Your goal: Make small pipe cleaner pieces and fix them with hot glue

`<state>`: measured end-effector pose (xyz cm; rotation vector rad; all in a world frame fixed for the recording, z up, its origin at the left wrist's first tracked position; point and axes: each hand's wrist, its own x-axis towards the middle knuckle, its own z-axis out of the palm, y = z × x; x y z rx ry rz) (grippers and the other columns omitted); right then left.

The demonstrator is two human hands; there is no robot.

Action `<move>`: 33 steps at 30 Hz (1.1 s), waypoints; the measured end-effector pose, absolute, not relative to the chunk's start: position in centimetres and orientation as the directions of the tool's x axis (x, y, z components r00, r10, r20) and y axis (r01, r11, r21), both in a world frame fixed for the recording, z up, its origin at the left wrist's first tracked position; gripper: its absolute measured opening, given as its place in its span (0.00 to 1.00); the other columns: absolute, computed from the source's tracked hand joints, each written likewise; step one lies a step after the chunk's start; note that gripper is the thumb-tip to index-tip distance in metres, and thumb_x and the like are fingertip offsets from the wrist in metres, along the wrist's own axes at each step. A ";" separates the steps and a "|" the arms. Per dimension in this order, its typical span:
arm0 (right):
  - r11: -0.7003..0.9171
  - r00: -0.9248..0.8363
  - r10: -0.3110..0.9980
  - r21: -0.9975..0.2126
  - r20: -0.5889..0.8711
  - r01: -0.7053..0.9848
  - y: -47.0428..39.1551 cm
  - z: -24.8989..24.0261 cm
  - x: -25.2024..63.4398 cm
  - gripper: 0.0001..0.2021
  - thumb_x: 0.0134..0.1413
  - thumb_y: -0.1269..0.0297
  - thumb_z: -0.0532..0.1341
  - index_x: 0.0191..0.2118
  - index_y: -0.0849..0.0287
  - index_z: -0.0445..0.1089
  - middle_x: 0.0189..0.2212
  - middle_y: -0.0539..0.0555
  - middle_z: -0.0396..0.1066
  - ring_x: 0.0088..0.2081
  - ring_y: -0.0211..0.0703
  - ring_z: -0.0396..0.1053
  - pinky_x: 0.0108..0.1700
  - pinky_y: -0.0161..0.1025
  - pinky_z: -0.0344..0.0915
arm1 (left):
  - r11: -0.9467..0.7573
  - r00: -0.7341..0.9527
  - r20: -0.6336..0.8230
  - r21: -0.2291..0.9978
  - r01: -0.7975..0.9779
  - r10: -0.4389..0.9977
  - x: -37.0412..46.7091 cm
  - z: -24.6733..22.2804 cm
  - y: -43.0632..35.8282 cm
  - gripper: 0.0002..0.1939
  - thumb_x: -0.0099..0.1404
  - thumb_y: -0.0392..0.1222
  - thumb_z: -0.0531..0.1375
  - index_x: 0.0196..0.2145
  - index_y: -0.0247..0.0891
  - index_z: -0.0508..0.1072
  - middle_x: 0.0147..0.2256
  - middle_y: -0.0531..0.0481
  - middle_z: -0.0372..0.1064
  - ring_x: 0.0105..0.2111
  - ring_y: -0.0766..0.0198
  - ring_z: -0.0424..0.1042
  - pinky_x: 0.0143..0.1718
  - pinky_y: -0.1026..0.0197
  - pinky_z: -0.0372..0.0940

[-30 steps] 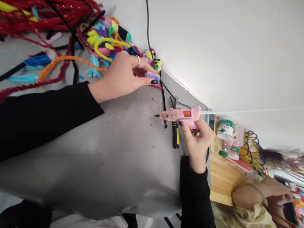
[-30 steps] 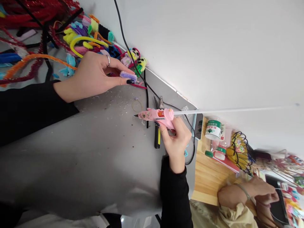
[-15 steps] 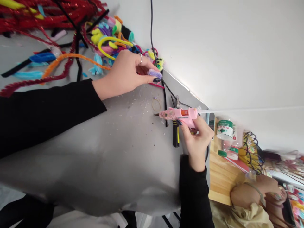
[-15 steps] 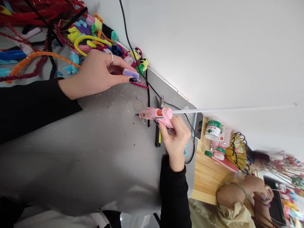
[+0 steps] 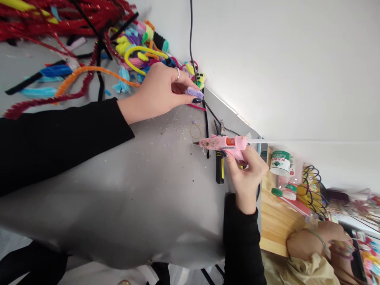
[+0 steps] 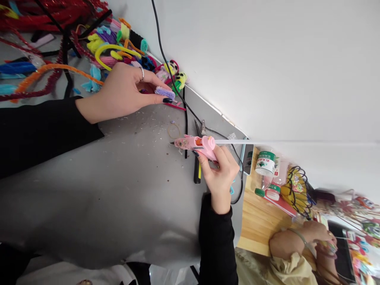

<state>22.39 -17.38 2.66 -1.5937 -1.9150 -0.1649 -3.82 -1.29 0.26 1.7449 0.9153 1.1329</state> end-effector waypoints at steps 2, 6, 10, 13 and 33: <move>0.259 -0.068 0.841 -0.289 0.536 0.922 -17.4 2.7 22.4 0.17 0.64 0.54 0.67 0.28 0.56 0.66 0.22 0.43 0.53 0.25 0.35 0.49 0.28 0.37 0.50 | -0.372 0.326 0.318 0.921 0.119 0.890 -3.8 0.1 -1.2 0.12 0.60 0.52 0.70 0.39 0.46 0.85 0.37 0.48 0.82 0.44 0.48 0.79 0.40 0.54 0.76; 0.281 -0.079 0.825 -0.285 0.559 0.917 -17.3 2.8 22.3 0.15 0.64 0.56 0.67 0.29 0.57 0.67 0.22 0.43 0.53 0.24 0.35 0.49 0.28 0.37 0.49 | -0.374 0.324 0.328 0.923 0.091 0.888 -3.8 0.0 -1.2 0.11 0.60 0.52 0.71 0.38 0.47 0.84 0.37 0.49 0.82 0.44 0.49 0.79 0.40 0.55 0.76; 0.299 -0.097 0.818 -0.275 0.568 0.914 -17.3 2.8 22.3 0.14 0.64 0.57 0.68 0.30 0.57 0.68 0.22 0.43 0.53 0.24 0.35 0.49 0.28 0.37 0.49 | -0.377 0.314 0.328 0.920 0.110 0.891 -3.7 0.1 -1.2 0.11 0.60 0.52 0.71 0.37 0.47 0.85 0.37 0.49 0.82 0.42 0.49 0.79 0.39 0.54 0.75; 0.328 -0.116 0.804 -0.272 0.584 0.905 -17.3 2.8 22.4 0.13 0.63 0.60 0.69 0.30 0.57 0.68 0.23 0.43 0.53 0.24 0.35 0.49 0.28 0.36 0.48 | -0.397 0.303 0.338 0.904 0.158 0.891 -3.7 0.2 -1.2 0.11 0.60 0.53 0.71 0.37 0.47 0.85 0.36 0.50 0.82 0.39 0.52 0.78 0.39 0.53 0.75; 0.321 -0.117 0.807 -0.264 0.579 0.910 -17.4 2.9 22.3 0.15 0.62 0.58 0.68 0.28 0.56 0.67 0.22 0.44 0.55 0.25 0.36 0.51 0.29 0.38 0.49 | -0.398 0.299 0.336 0.901 0.175 0.893 -3.7 0.4 -1.4 0.11 0.59 0.53 0.70 0.37 0.47 0.85 0.37 0.50 0.82 0.38 0.52 0.77 0.43 0.48 0.72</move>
